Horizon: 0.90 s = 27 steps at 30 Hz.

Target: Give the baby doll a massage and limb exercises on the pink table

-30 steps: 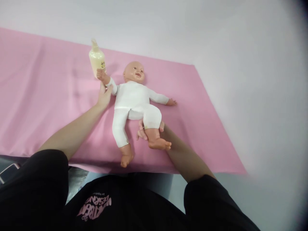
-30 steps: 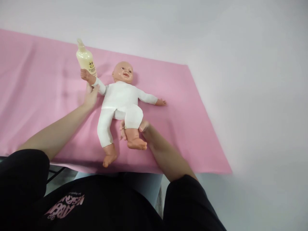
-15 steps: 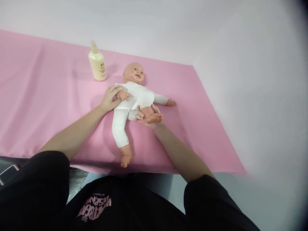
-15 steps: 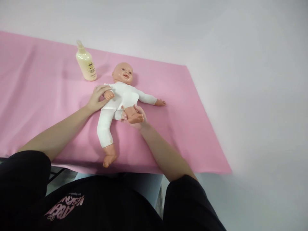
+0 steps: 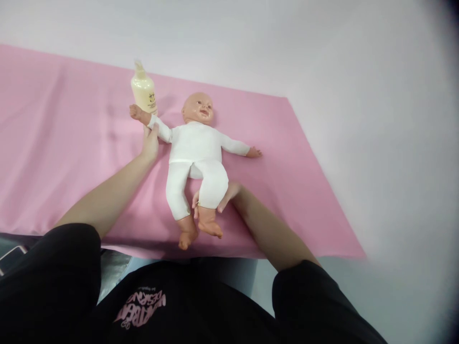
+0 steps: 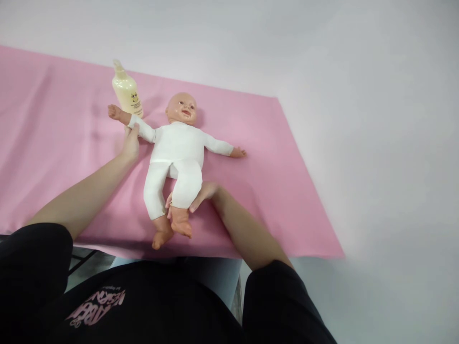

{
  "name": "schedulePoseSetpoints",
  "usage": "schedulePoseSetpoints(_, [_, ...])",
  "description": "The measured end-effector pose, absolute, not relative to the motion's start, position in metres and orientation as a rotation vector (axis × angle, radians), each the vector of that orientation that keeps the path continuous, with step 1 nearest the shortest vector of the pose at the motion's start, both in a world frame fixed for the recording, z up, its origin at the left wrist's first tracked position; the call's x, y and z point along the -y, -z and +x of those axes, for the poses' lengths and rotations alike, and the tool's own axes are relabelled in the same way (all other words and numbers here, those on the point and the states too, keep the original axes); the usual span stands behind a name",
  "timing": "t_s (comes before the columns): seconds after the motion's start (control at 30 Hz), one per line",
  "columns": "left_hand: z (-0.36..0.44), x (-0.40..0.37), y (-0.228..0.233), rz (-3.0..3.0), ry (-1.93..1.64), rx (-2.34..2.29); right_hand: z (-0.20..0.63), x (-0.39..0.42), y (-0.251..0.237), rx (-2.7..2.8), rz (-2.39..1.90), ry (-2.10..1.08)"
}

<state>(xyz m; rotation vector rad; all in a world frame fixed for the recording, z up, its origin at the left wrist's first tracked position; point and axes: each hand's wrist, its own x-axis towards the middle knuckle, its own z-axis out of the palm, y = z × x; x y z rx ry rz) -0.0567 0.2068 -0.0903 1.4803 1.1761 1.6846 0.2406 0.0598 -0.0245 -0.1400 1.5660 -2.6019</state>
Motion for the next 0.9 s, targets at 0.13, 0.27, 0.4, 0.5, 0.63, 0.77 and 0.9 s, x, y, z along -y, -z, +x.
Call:
schedulePoseSetpoints(0.13, [-0.058, -0.209, 0.093, 1.655, -1.625, -1.165, 0.238, -0.066, 0.023, -1.761, -0.282, 2.378])
schedulePoseSetpoints(0.27, [-0.047, -0.195, 0.082, 1.702, -1.617, -1.118, 0.240, -0.059, 0.038, -1.773, -0.324, 2.647])
schedulePoseSetpoints(0.4, [-0.034, -0.170, 0.063, 1.936, -1.526, -1.075, 0.246, -0.053, 0.052, -1.709, -0.319, 3.157])
schedulePoseSetpoints(0.5, [-0.028, -0.155, 0.048, 2.247, -1.332, -1.040, 0.248, -0.057, 0.050, -1.587, 0.097, 3.416])
schedulePoseSetpoints(0.63, [-0.025, -0.147, 0.036, 2.368, -1.208, -1.017, 0.245, -0.063, 0.038, -1.333, 0.796, 3.596])
schedulePoseSetpoints(0.77, [-0.025, -0.146, 0.036, 2.326, -1.258, -1.031, 0.244, -0.062, 0.037, -1.308, 0.767, 3.619])
schedulePoseSetpoints(0.9, [-0.028, -0.152, 0.045, 2.132, -1.421, -1.070, 0.245, -0.058, 0.044, -1.535, 0.418, 3.475])
